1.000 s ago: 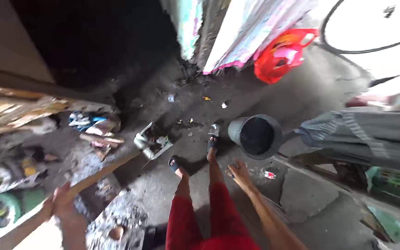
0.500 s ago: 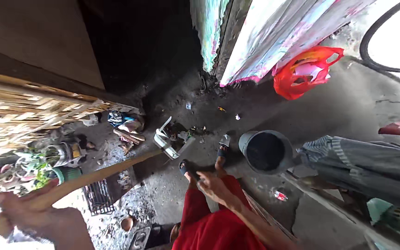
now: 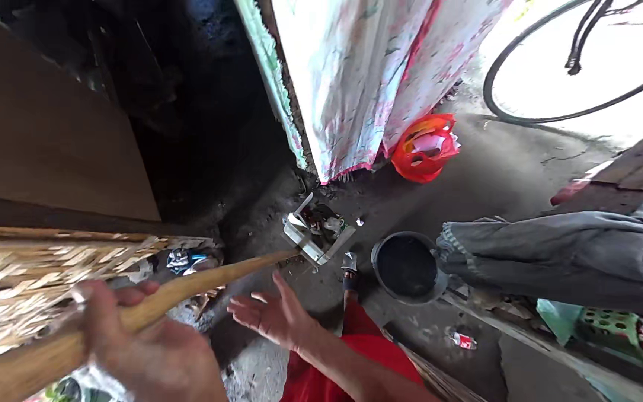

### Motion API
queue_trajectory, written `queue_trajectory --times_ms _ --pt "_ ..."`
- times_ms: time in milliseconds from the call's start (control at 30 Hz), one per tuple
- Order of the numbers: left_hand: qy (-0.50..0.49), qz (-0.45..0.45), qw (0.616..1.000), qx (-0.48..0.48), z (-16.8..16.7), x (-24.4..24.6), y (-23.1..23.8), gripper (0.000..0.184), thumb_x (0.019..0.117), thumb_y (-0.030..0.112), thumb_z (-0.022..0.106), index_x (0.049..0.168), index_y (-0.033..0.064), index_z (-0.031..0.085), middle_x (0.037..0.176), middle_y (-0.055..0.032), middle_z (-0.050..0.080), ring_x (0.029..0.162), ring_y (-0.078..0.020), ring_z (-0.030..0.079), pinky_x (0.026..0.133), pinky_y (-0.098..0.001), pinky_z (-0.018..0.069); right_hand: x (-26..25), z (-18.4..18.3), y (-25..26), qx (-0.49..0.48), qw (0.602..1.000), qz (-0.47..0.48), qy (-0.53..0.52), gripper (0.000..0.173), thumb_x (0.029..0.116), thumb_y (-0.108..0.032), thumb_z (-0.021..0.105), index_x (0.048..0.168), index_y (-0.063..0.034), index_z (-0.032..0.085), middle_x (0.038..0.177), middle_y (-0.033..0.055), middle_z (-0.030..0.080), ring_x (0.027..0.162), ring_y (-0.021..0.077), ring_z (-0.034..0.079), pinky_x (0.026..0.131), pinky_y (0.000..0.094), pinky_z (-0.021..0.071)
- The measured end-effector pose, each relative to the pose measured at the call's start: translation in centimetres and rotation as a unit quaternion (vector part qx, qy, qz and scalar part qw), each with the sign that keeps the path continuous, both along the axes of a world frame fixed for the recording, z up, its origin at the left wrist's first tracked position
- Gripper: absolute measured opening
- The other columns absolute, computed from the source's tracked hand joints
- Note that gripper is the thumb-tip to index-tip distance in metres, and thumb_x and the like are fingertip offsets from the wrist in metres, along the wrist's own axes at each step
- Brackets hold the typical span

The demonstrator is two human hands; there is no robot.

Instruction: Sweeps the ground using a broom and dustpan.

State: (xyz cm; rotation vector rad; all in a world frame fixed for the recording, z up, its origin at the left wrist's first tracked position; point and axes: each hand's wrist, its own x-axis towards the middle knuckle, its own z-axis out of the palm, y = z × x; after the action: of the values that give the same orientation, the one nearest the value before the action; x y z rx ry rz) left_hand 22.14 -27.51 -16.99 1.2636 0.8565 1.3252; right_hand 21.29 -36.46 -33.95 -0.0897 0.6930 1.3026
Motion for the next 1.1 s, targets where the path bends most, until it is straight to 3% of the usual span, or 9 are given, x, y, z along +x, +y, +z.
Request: queue_trajectory --times_ms 133,267,367,467,667,767,833,1000,1100 --pt "0.006 -0.05 0.998 -0.024 0.5 5.0 -5.7 0.01 0.1051 0.005 0.044 0.1 0.0091 0.052 0.073 0.0061 0.06 0.07 -0.0047 0.064 0.073 -0.0204 0.0573 7.3 1.1 -1.3 -0.054 0.992 -0.118 0.001 0.063 0.1083 -0.051 0.034 0.144 0.0014 0.038 0.125 0.0217 0.063 0.106 0.0289 0.068 0.092 0.0382 0.0577" --pt "-0.01 -0.135 0.99 -0.04 0.2 8.1 -10.3 0.015 0.1033 0.003 0.041 0.098 0.0113 0.053 0.072 0.0083 0.061 0.07 -0.0048 0.065 0.076 -0.0223 0.0588 12.5 1.4 -5.1 -0.095 0.976 -0.191 0.046 0.023 0.1091 -0.021 0.043 0.112 -0.0019 0.054 0.097 0.0132 0.07 0.086 0.021 0.072 0.078 0.031 0.0612" --pt "-0.032 -0.266 0.963 0.042 -0.6 8.8 -12.9 0.011 0.0979 0.008 0.057 0.098 0.0175 0.061 0.081 0.0096 0.07 0.08 -0.0087 0.071 0.081 -0.0286 0.0615 15.2 1.2 -9.4 -0.142 0.966 -0.215 0.014 0.019 0.1089 -0.019 0.044 0.112 -0.0027 0.053 0.092 0.0111 0.067 0.08 0.0185 0.07 0.074 0.0302 0.0613" --pt "-0.01 -0.45 0.875 0.181 -0.2 9.2 -14.2 0.005 0.0976 0.027 0.068 0.101 0.0306 0.068 0.091 0.0167 0.067 0.089 -0.0011 0.067 0.087 -0.0225 0.0581 17.2 -0.2 -14.1 -0.203 0.949 -0.24 -0.018 0.021 0.109 -0.022 0.044 0.113 -0.0032 0.053 0.091 0.01 0.066 0.079 0.0171 0.069 0.072 0.0293 0.0601" --pt "-0.073 -0.604 0.787 0.108 -0.2 11.7 -18.2 0.01 0.0989 0.029 0.068 0.094 0.0225 0.064 0.084 0.0131 0.063 0.086 0.0004 0.064 0.095 -0.0226 0.052 20.6 -0.6 -20.3 -0.277 0.918 -0.282 -0.034 0.016 0.1074 -0.02 0.047 0.111 -0.0052 0.052 0.087 0.0087 0.066 0.073 0.0163 0.068 0.067 0.0297 0.0598" --pt "-0.105 -0.668 0.729 0.106 0.7 14.3 -18.4 0.012 0.0987 0.029 0.067 0.103 0.0199 0.061 0.091 0.0094 0.064 0.092 -0.0024 0.064 0.098 -0.0251 0.0508 22.7 -0.4 -22.0 -0.27 0.905 -0.326 -0.038 0.018 0.1075 -0.021 0.046 0.104 -0.0055 0.055 0.081 0.0082 0.067 0.07 0.0167 0.069 0.066 0.031 0.0605" --pt "-0.111 -0.715 0.684 0.096 1.4 16.8 -18.4 0.018 0.096 0.027 0.07 0.106 0.0173 0.059 0.092 0.0052 0.063 0.093 -0.0056 0.064 0.097 -0.0273 0.0508 24.7 -0.2 -22.8 -0.282 0.888 -0.363 -0.03 0.018 0.1072 -0.02 0.045 0.102 -0.0065 0.055 0.077 0.0067 0.067 0.066 0.0146 0.068 0.063 0.0291 0.0605" --pt "-0.072 -0.817 0.569 0.055 0.5 24.0 -20.6 0.028 0.0989 0.031 0.066 0.091 0.0049 0.059 0.093 -0.0039 0.062 0.098 -0.0081 0.059 0.098 -0.025 0.0458 30.2 -1.1 -24.4 -0.395 0.815 -0.425 -0.014 0.014 0.1068 -0.017 0.044 0.107 -0.0057 0.053 0.071 0.0063 0.065 0.056 0.0122 0.065 0.05 0.0237 0.0559" --pt "-0.062 -0.872 0.486 0.005 0.3 27.3 -22.8 0.032 0.0877 0.022 0.07 0.091 -0.0089 0.064 0.093 -0.0196 0.064 0.1 -0.0251 0.059 0.1 -0.0361 0.0403 32.2 -4.3 -26.9 -0.377 0.795 -0.471 -0.065 0.024 0.1071 -0.012 0.035 0.095 -0.006 0.055 0.065 0.001 0.061 0.052 0.0046 0.06 0.046 0.0157 0.0497"
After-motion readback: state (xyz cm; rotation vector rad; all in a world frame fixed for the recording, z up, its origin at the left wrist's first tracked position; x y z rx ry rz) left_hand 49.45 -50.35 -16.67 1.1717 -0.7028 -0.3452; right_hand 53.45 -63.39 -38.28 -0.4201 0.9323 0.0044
